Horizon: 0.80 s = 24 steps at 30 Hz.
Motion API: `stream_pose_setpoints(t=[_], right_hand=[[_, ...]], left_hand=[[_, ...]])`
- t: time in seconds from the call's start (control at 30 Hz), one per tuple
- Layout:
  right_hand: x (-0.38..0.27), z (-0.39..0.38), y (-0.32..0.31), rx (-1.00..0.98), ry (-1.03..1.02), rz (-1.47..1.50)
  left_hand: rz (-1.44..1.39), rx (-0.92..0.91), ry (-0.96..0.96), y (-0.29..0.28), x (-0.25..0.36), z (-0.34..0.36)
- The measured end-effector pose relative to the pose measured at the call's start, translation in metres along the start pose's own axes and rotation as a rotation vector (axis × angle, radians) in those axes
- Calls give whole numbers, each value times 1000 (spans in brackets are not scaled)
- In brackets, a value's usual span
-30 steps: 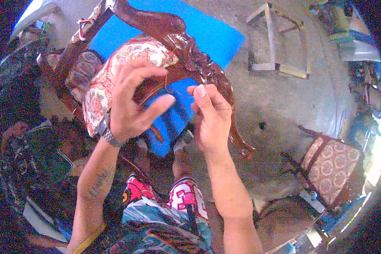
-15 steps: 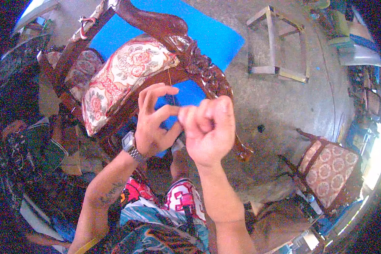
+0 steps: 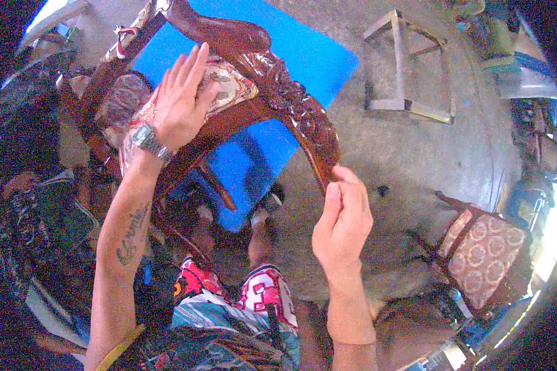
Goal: The person uses a needle and thread to sew the edge of floral upholstery fabric onto the wooden frame of a chair, pulling the thread tight after each stitch.
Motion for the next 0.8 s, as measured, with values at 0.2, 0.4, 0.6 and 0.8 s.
stream_pose_setpoints(t=[0.2,0.4,0.6,0.8], right_hand=[[5,20,-4,-401,158,-187],[38,0,-15,-398,131,-24],[46,-9,-14,-370,121,121],[50,-21,-13,-398,140,98]], left_hand=[[11,-48,18,6,7,-4],[-60,21,-102,12,10,-5],[-30,-269,-359,-5,23,27],[52,-62,-336,8,40,12]])
Point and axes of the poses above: each hand's wrist, its own z-axis towards the middle knuckle, its own y-axis out of the palm, x = y × z, the point moved 2 cm from there along z, towards the middle knuckle, and after that the axes turned 13 degrees about -y, right-handed, at the moved point
